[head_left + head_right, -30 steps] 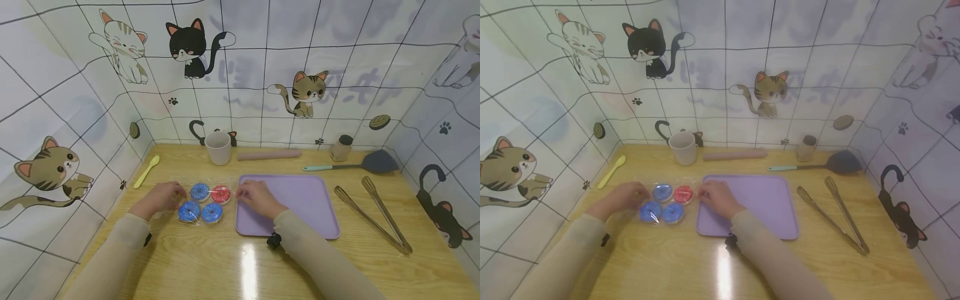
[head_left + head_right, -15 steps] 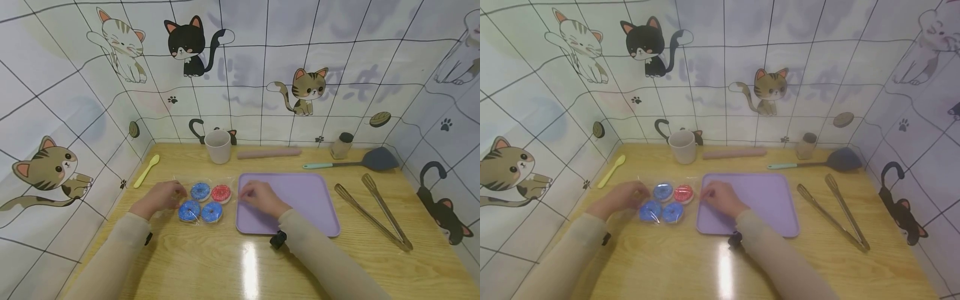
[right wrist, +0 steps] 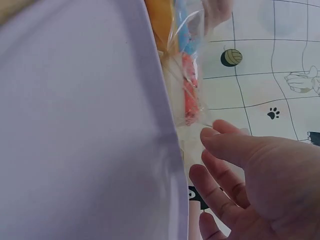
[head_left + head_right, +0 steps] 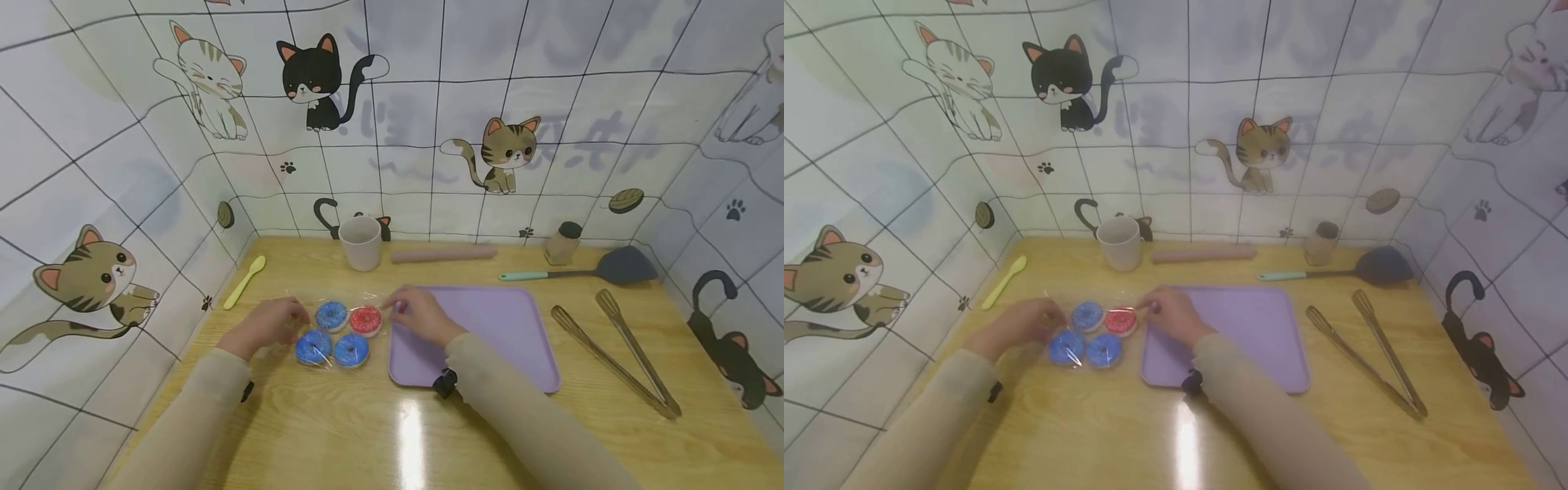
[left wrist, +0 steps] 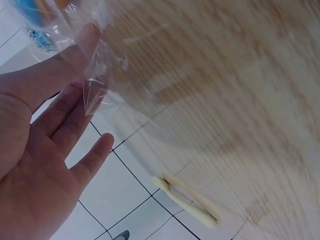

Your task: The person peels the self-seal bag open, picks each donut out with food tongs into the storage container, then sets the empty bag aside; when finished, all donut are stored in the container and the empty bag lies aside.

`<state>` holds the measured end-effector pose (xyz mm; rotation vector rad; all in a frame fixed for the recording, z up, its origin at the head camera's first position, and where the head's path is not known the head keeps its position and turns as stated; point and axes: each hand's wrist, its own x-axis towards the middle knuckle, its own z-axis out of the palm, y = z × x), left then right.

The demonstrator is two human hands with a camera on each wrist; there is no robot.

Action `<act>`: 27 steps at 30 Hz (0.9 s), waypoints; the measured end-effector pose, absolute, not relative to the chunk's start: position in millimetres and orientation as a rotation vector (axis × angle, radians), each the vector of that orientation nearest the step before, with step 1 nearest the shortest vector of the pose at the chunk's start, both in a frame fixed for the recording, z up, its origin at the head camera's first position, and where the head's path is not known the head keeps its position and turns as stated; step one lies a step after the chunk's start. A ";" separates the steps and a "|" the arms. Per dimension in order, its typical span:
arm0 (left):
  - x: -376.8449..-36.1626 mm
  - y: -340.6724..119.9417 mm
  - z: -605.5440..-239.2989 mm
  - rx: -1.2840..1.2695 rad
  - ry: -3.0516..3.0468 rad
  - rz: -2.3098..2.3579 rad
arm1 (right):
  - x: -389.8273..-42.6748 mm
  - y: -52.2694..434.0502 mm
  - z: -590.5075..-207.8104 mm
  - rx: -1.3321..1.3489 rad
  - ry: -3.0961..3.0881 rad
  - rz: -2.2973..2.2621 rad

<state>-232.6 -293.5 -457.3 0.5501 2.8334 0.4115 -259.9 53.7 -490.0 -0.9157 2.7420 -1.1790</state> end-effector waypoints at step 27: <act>-232.4 -289.2 -460.7 0.503 2.852 0.359 | -264.6 44.3 -494.1 -0.840 2.822 -1.046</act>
